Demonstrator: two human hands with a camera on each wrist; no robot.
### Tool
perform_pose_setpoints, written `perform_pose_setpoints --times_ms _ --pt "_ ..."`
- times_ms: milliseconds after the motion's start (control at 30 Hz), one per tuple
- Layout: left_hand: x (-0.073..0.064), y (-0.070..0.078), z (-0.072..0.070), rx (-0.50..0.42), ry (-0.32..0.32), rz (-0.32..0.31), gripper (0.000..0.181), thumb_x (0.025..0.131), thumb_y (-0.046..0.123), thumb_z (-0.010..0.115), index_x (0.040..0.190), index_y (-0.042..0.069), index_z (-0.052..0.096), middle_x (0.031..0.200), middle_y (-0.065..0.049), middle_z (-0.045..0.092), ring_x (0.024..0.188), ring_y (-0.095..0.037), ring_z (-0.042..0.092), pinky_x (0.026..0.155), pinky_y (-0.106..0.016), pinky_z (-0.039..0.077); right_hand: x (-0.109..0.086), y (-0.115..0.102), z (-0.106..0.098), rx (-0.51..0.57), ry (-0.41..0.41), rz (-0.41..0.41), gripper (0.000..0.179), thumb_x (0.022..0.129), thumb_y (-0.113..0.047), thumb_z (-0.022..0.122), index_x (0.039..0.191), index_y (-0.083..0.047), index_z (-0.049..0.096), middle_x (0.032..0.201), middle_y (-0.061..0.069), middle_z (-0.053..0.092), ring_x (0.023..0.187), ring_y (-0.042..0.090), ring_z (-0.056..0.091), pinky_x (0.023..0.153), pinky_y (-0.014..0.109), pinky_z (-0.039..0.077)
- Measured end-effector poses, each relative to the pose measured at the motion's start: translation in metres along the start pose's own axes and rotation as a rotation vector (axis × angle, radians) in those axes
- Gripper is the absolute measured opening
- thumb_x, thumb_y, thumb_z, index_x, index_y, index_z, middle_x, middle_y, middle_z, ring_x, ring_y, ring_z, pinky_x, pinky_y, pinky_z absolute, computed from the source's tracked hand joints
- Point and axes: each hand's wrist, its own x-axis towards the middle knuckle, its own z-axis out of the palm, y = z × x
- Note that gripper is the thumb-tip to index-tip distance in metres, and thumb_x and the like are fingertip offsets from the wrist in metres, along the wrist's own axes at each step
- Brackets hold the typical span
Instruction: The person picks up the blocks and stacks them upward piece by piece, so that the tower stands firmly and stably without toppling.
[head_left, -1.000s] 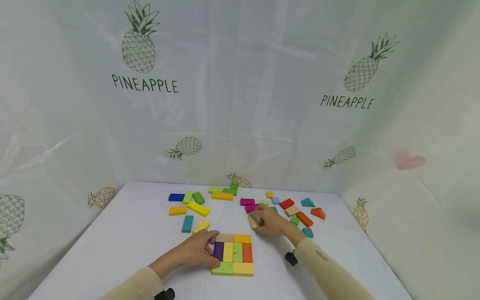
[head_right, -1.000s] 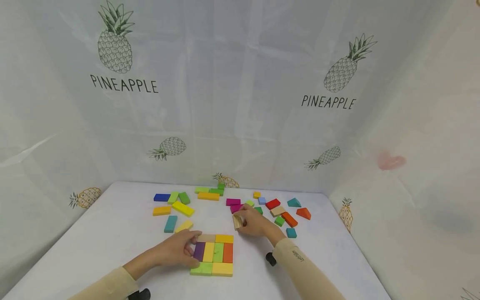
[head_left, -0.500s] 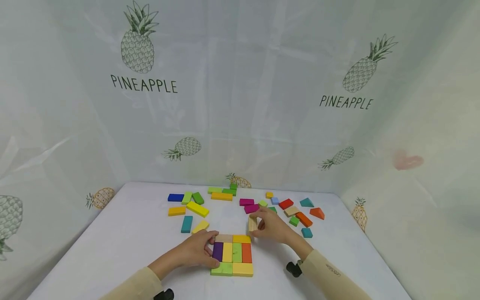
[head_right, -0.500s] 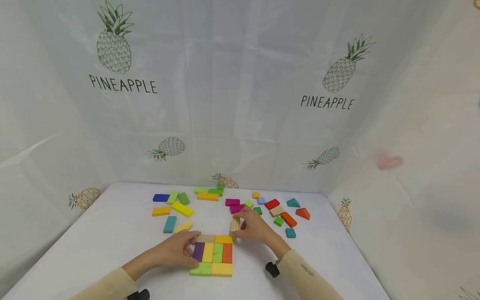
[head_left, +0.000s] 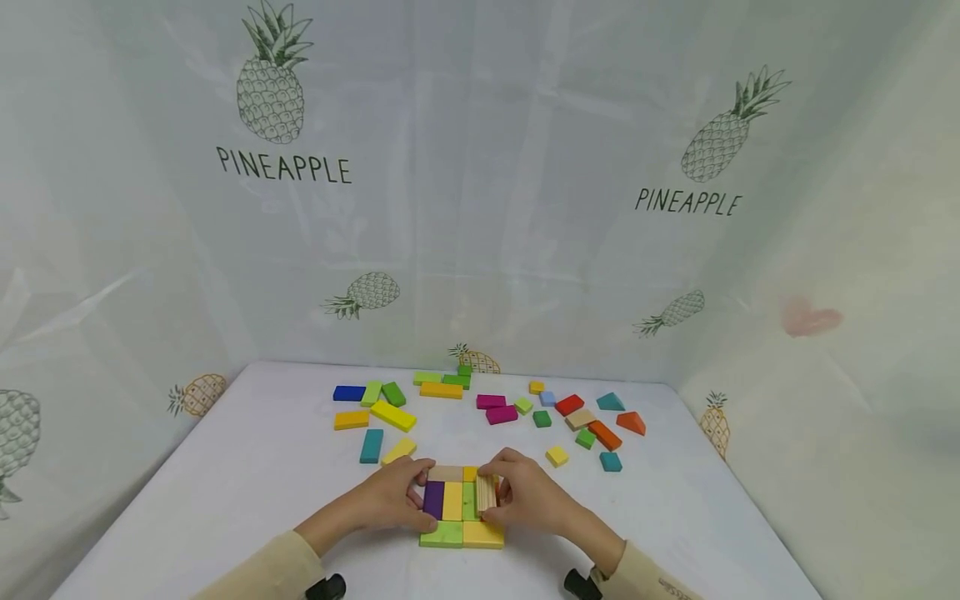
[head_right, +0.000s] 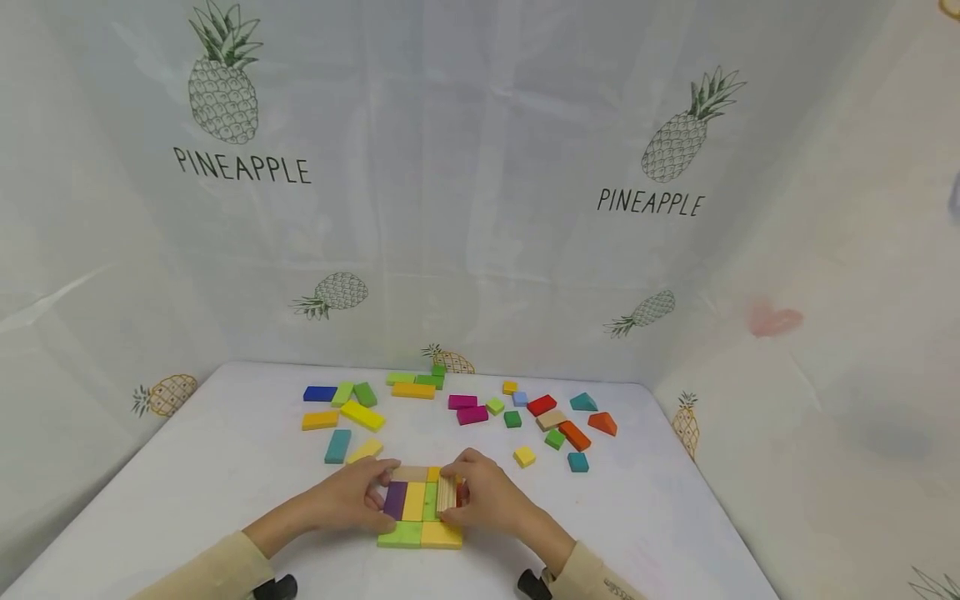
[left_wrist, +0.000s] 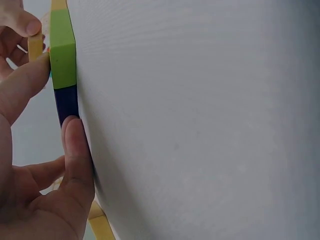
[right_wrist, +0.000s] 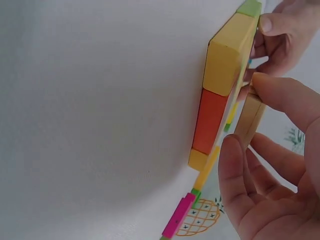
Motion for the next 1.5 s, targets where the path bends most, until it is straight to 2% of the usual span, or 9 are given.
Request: perform_pose_setpoints --times_ms 500,767,1167,1333,1433,1500 --pt "0.002 -0.003 0.001 -0.008 0.002 0.003 0.098 0.076 0.039 0.097 0.156 0.008 0.049 0.118 -0.001 0.055 0.095 -0.012 0.064 0.086 -0.032 0.06 -0.004 0.001 0.005 0.054 -0.017 0.034 0.055 0.088 -0.032 0.09 0.134 -0.009 0.072 0.115 -0.003 0.063 0.089 0.011 0.06 0.077 0.021 0.059" --pt "-0.002 -0.002 -0.001 -0.012 0.003 0.002 0.097 0.077 0.038 0.097 0.156 0.008 0.049 0.119 -0.002 0.056 0.096 -0.013 0.064 0.086 -0.034 0.06 -0.005 0.0 0.008 0.068 0.004 0.046 0.053 0.09 -0.032 0.088 0.135 -0.009 0.072 0.114 -0.002 0.064 0.09 0.014 0.059 0.074 0.019 0.053" --pt "-0.001 -0.001 0.0 -0.015 0.029 -0.017 0.094 0.08 0.036 0.095 0.157 0.008 0.049 0.12 0.0 0.06 0.093 -0.014 0.062 0.084 -0.033 0.06 -0.005 -0.004 0.009 0.04 0.003 0.102 0.052 0.09 -0.03 0.088 0.136 -0.012 0.073 0.111 -0.006 0.063 0.09 0.011 0.058 0.075 0.018 0.053" --pt "-0.003 -0.004 -0.01 0.029 0.065 0.04 0.088 0.084 0.034 0.092 0.156 0.009 0.05 0.122 -0.003 0.063 0.087 -0.014 0.061 0.075 -0.026 0.058 -0.003 -0.005 0.009 0.039 0.0 0.117 0.052 0.089 -0.03 0.089 0.136 -0.013 0.073 0.109 -0.008 0.062 0.091 0.011 0.057 0.075 0.019 0.054" --pt "-0.001 -0.007 -0.02 0.068 0.129 0.07 0.078 0.086 0.031 0.091 0.153 0.012 0.055 0.121 -0.002 0.062 0.089 -0.014 0.059 0.074 -0.023 0.056 -0.004 -0.004 0.009 0.042 0.002 0.129 0.053 0.088 -0.03 0.089 0.136 -0.014 0.073 0.108 -0.008 0.061 0.09 0.011 0.057 0.074 0.019 0.053" --pt "0.003 -0.01 -0.026 0.119 0.181 0.082 0.072 0.087 0.028 0.091 0.15 0.015 0.059 0.12 -0.001 0.062 0.095 -0.013 0.059 0.078 -0.024 0.057 -0.005 -0.003 0.009 0.044 0.004 0.134 0.053 0.088 -0.03 0.089 0.136 -0.014 0.073 0.108 -0.008 0.061 0.089 0.01 0.057 0.073 0.02 0.053"
